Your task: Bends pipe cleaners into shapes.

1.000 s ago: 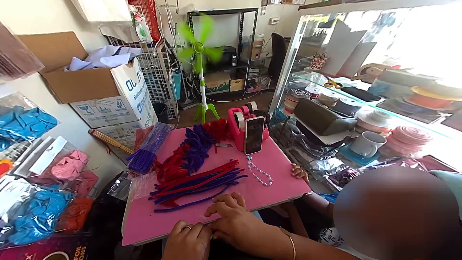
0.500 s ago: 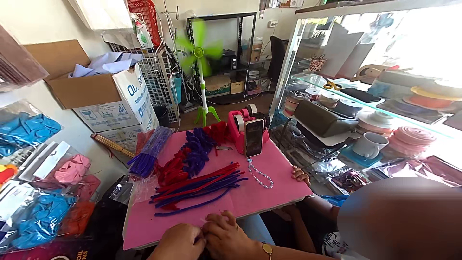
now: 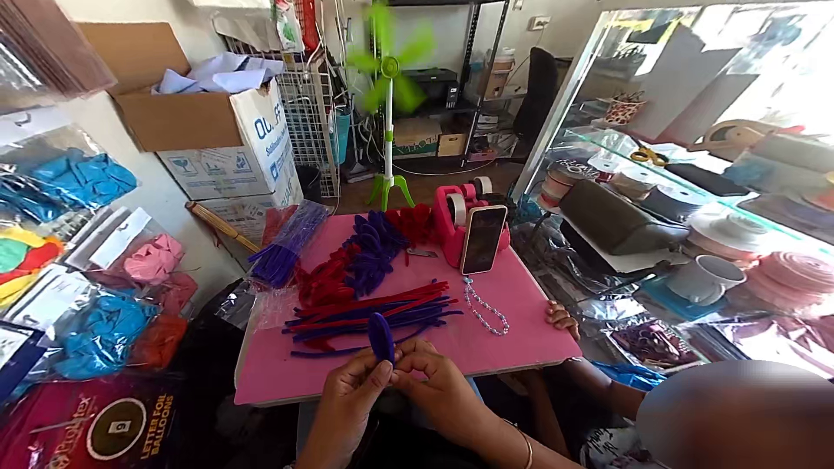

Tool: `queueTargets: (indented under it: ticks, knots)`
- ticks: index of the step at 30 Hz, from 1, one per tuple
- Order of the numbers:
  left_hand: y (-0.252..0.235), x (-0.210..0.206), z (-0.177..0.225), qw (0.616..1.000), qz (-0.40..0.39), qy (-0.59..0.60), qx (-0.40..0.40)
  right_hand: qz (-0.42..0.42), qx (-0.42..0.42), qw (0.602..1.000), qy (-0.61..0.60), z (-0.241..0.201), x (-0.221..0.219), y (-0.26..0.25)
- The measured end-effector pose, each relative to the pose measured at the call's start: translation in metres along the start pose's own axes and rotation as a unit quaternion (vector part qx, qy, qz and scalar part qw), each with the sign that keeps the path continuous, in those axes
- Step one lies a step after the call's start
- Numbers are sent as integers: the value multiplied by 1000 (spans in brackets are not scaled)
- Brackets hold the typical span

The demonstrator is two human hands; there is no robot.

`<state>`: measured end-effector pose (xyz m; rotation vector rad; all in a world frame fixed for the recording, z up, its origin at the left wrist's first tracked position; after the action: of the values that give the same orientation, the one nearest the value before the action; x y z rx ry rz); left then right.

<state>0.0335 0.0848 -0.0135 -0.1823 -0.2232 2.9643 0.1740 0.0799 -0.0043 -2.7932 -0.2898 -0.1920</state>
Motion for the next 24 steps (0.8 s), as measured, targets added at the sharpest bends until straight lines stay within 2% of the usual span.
queueTargets:
  ticks: [3,6,10,14,16,20,24]
  knots:
    - [-1,6,-3,1000,15,-10,12,-30,11,999,0,-2,4,-1]
    - [-1,5,6,993,-8,-113,-26,-16,16,999,-24,-2,16,-4]
    - [8,-12,4,982,-68,-174,-33,-47,-37,989,-135,8,8,-7]
    - [10,-15,3,978,-99,-183,-26,-10,-96,962,-256,12,7,-7]
    - [11,-15,5,977,-87,-188,-46,-14,-119,950,-289,13,6,-6]
    - [13,-13,16,962,-47,-234,-133,-76,-126,937,-316,12,-5,-2]
    - [17,-11,19,952,-19,-261,-160,-23,-94,946,-310,12,-3,0]
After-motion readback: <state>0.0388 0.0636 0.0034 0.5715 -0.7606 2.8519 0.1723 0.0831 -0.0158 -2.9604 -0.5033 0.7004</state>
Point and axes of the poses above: each hand's wrist, its own y-axis away from the middle knuckle, its own x-axis out of the back of the hand, z = x × y, the point moved 9 cm from there along -y, towards the middle knuckle, and after that the axes turned 3 degrees about -y, right-handed, at the moved point
